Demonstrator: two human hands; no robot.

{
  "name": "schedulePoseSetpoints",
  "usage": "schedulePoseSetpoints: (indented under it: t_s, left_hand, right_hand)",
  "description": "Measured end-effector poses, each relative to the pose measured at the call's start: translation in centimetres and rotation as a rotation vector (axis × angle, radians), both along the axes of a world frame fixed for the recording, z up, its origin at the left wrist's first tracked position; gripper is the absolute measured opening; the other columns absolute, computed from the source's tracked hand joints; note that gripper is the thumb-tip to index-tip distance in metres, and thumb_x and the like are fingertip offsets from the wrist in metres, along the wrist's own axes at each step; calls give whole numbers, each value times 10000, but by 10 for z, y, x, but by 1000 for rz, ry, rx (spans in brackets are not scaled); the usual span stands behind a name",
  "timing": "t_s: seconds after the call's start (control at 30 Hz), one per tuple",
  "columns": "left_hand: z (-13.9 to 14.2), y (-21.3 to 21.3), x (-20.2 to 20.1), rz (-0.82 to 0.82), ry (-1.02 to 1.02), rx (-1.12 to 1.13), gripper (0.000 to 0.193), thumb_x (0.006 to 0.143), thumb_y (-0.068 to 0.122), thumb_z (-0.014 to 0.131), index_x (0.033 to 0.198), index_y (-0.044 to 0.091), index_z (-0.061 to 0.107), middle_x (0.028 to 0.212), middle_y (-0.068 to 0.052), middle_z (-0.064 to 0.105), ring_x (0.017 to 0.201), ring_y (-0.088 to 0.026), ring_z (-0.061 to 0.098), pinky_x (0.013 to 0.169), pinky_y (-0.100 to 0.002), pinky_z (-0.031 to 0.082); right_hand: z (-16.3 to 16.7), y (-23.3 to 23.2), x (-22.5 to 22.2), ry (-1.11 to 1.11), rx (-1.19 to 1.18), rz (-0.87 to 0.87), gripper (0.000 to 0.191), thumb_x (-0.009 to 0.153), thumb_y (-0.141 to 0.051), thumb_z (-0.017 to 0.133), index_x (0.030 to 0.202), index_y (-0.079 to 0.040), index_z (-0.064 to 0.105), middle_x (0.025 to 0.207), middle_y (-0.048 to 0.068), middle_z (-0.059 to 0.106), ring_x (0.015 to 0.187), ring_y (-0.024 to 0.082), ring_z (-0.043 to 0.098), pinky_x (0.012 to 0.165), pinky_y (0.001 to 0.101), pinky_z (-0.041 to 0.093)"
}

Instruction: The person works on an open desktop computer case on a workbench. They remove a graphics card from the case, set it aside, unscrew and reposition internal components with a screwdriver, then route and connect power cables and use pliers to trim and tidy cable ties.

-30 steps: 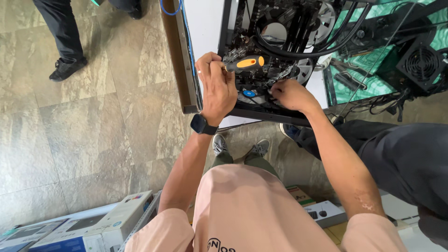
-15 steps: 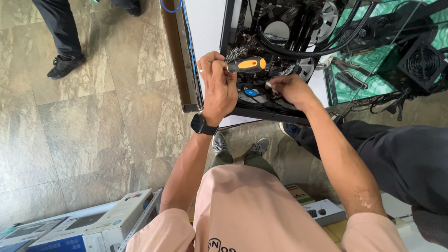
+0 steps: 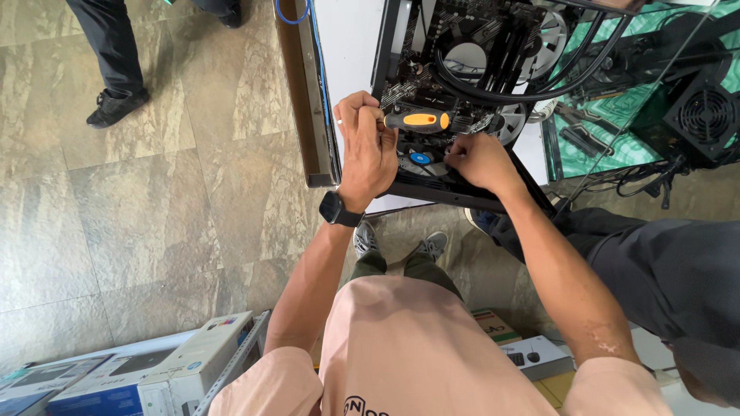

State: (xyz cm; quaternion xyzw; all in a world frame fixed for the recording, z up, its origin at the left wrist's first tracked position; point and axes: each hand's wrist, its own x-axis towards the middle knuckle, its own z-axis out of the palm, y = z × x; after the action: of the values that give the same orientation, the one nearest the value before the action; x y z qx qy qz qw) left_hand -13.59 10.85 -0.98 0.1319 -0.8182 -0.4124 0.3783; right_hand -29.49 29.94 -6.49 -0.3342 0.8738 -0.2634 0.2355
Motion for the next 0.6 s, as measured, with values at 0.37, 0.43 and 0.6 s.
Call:
schedulePoseSetpoints:
  t_s: [0.37,0.43,0.6]
  left_hand:
    - [-5,-10,-14,-32,31,33,261,865,-125,608,1028,17,462,1202,-169,438,1088,-332,399,969,-454,370]
    - [-5,-11,-17,-37,28,52,251,873,-123,605,1026,18,463,1209,-172,442,1088,-330,399,954,-445,377]
    - [-4,-7,-18,-50,30,73,243,869,-130,582,1031,11,468,1215,-181,432,1098,-331,401,946,-431,385]
  right_hand:
    - [-64,-6,-56,-944,-343,-648,48,886,23,682,842,29,702,835,140,725,726,209,676,642,308,533]
    - [-67,-8,-64,-1088,-390,-756,58,898,56,629,884,80,680,880,191,718,748,242,712,664,310,579]
    - [-64,-6,-62,-1252,-515,-907,123,949,61,556,951,154,635,983,301,707,717,251,685,635,281,582]
